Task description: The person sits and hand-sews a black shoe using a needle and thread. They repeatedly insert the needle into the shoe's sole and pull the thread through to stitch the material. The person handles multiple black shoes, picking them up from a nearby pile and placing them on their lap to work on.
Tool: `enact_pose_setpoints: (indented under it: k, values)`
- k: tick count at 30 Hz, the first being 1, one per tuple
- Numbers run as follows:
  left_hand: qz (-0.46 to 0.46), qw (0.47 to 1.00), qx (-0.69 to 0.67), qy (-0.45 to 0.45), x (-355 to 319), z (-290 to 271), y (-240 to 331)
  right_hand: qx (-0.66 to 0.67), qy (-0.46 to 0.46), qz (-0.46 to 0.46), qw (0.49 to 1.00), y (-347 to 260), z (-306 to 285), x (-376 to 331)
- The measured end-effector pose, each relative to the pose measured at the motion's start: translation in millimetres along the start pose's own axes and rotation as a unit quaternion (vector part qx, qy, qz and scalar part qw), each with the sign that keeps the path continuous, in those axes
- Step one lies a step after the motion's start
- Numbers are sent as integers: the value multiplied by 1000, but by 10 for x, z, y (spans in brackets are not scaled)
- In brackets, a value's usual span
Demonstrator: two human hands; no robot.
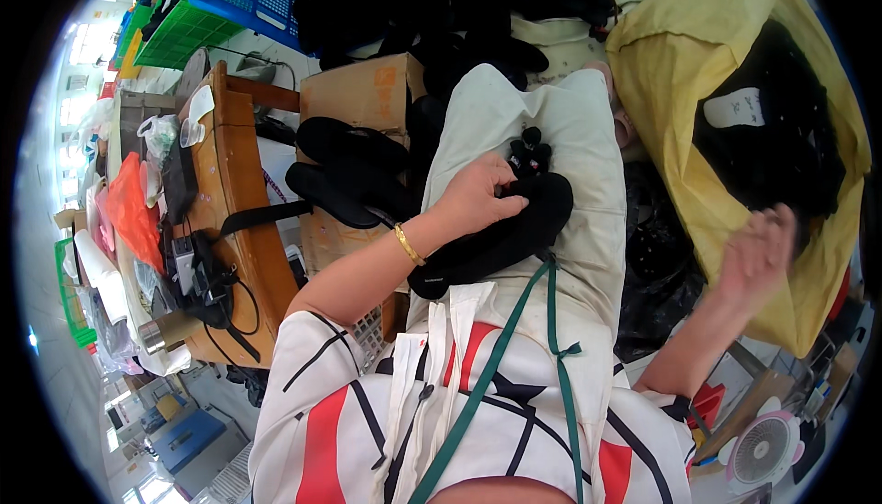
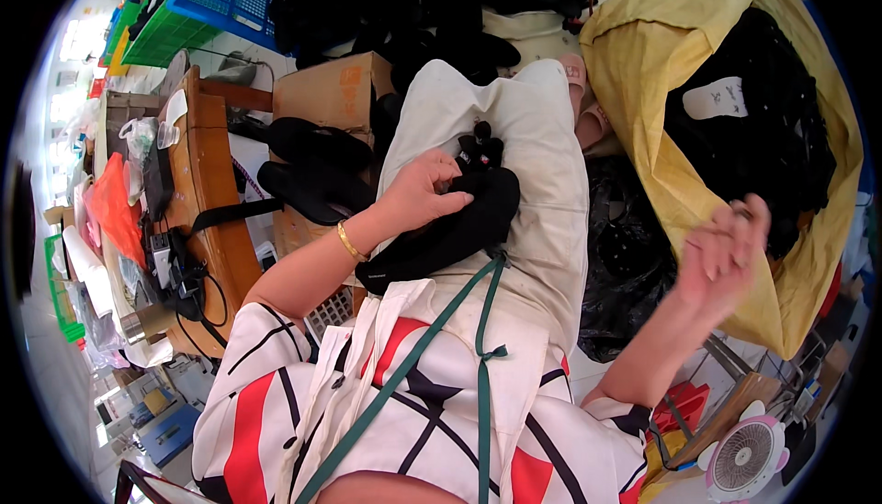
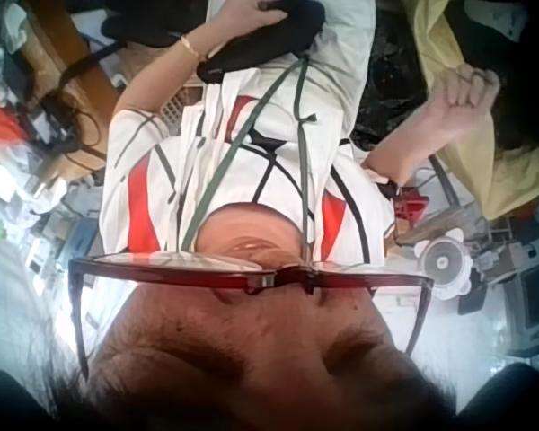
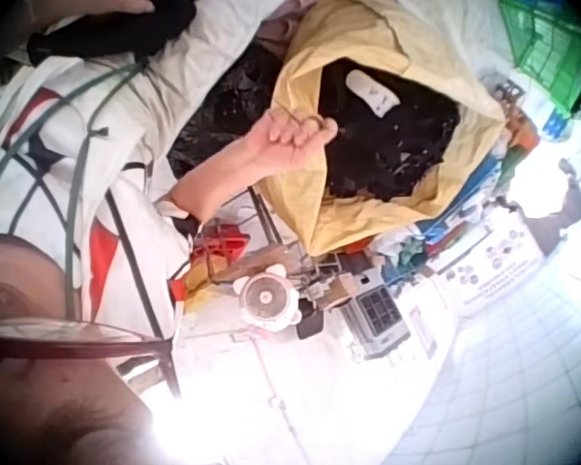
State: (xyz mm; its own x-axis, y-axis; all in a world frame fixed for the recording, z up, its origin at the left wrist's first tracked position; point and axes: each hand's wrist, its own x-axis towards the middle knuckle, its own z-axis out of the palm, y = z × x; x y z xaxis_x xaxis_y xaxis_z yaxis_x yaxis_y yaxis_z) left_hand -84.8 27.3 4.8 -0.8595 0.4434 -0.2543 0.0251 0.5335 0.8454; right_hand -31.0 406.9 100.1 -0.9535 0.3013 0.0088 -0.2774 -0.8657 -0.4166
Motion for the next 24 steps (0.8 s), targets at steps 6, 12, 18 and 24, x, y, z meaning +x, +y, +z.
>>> enact_pose_setpoints:
  k: [6,12,18,24]
  values:
    - [61,993,74,72,23,-107,398,-5,-234,13,972,-21,766,-400]
    - [33,968,238,-73,-32,-39,858,40,-533,206,820,288,1097,-288]
    - [-186,954,-190,-137,-137,-88,387,-120,-535,299,781,447,495,-447]
    - [-177,934,-283,-129,-231,-64,285,-685,-326,79,647,1359,336,-395]
